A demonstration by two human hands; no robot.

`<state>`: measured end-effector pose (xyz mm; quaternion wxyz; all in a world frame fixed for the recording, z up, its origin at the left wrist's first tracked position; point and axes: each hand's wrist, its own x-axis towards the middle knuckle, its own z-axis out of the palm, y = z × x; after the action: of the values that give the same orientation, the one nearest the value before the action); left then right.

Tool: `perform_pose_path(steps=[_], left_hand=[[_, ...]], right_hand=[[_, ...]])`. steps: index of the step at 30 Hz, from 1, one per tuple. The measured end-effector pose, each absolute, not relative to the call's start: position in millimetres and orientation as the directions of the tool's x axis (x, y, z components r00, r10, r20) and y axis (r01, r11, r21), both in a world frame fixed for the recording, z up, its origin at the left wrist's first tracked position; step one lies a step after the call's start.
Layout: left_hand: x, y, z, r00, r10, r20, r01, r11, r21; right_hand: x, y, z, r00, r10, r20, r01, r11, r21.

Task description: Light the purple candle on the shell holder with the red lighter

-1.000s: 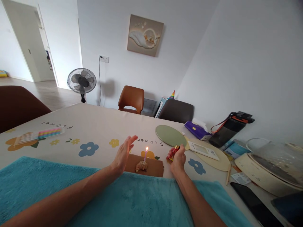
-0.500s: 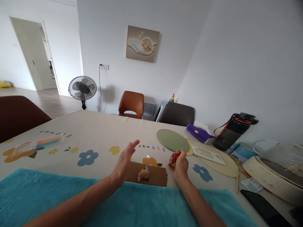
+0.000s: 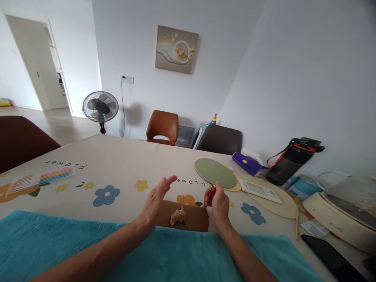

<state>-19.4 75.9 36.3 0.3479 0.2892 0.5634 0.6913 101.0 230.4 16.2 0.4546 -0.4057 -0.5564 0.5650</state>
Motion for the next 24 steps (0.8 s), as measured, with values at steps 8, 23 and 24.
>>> perform_pose_path(steps=[8, 23, 24], left_hand=[[-22, 79, 29, -0.596, 0.802, 0.034, -0.143, -0.148, 0.979], [-24, 80, 14, -0.657, 0.754, -0.027, -0.146, -0.092, 0.985], [-24, 80, 14, -0.660, 0.751, -0.026, -0.142, -0.092, 0.986]], right_hand=[[101, 230, 19, -0.231, 0.972, -0.034, -0.123, -0.064, -0.990], [104, 236, 17, -0.266, 0.953, -0.146, -0.254, -0.216, -0.943], [104, 236, 16, -0.267, 0.952, -0.147, -0.253, -0.217, -0.943]])
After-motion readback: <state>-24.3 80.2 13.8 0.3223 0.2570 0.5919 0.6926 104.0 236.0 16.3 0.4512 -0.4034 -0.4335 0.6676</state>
